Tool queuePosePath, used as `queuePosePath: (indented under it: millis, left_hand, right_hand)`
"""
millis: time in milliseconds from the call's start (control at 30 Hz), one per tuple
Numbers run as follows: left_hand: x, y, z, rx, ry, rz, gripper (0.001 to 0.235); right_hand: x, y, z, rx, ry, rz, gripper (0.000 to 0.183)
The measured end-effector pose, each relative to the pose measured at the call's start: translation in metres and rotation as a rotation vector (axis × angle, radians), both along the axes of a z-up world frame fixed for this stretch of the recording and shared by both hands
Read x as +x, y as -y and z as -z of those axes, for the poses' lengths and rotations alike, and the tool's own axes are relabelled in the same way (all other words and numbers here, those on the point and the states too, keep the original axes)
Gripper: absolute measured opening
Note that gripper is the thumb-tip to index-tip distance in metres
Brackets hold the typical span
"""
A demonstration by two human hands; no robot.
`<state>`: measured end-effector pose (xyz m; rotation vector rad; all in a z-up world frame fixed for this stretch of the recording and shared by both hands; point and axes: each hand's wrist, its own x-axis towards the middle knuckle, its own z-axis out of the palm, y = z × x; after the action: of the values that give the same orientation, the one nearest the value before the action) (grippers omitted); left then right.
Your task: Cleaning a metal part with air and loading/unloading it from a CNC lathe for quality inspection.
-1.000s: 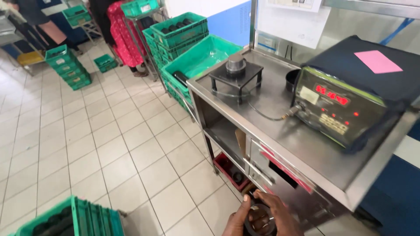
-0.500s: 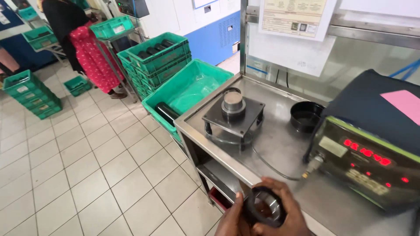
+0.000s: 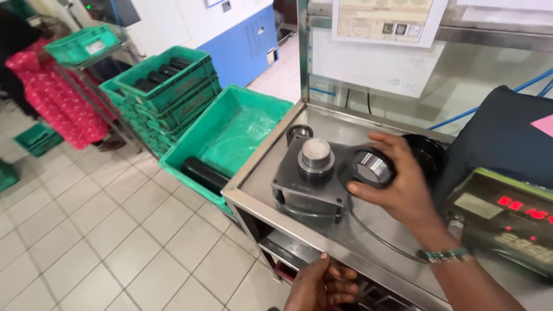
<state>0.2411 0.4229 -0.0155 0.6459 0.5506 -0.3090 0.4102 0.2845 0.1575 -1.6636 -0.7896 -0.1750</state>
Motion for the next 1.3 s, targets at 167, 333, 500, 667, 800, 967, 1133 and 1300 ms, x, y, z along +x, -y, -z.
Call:
queuePosePath:
  millis: [167, 333, 500, 667, 800, 967, 1133, 1300]
  left_hand:
    - [0.008, -0.052, 0.009, 0.042, 0.108, -0.024, 0.043]
    - [0.016, -0.100, 0.018, 0.060, 0.030, -0.085, 0.041]
    - [0.024, -0.131, 0.028, 0.094, -0.034, -0.117, 0.042]
    - [0.045, -0.155, 0.030, 0.236, 0.083, -0.135, 0.042]
    - [0.065, -0.165, 0.000, 0.586, 0.320, -0.272, 0.036]
    - [0.087, -0.167, -0.036, 0.732, 0.456, -0.213, 0.038]
    - [0.105, -0.171, -0.017, 0.789, 0.547, -0.225, 0.038]
    - [0.118, -0.181, -0.013, 0.901, 0.531, -0.142, 0.038]
  right_hand:
    - [0.038, -0.071, 0.016, 0.000, -0.068, -0.028, 0.093]
    - [0.055, -0.100, 0.021, -0.094, 0.044, 0.072, 0.091]
    - [0.056, -0.115, 0.017, -0.207, 0.022, 0.157, 0.094]
    - [0.056, -0.123, 0.023, -0.238, 0.062, 0.181, 0.091]
    - [0.046, -0.131, 0.030, -0.269, 0.055, 0.265, 0.089]
    - [0.034, -0.139, 0.031, -0.326, 0.077, 0.445, 0.090]
    - [0.028, -0.140, -0.009, -0.759, -0.009, 0.486, 0.101]
    - [0.027, -0.152, -0.037, -1.056, -0.054, 0.560, 0.098]
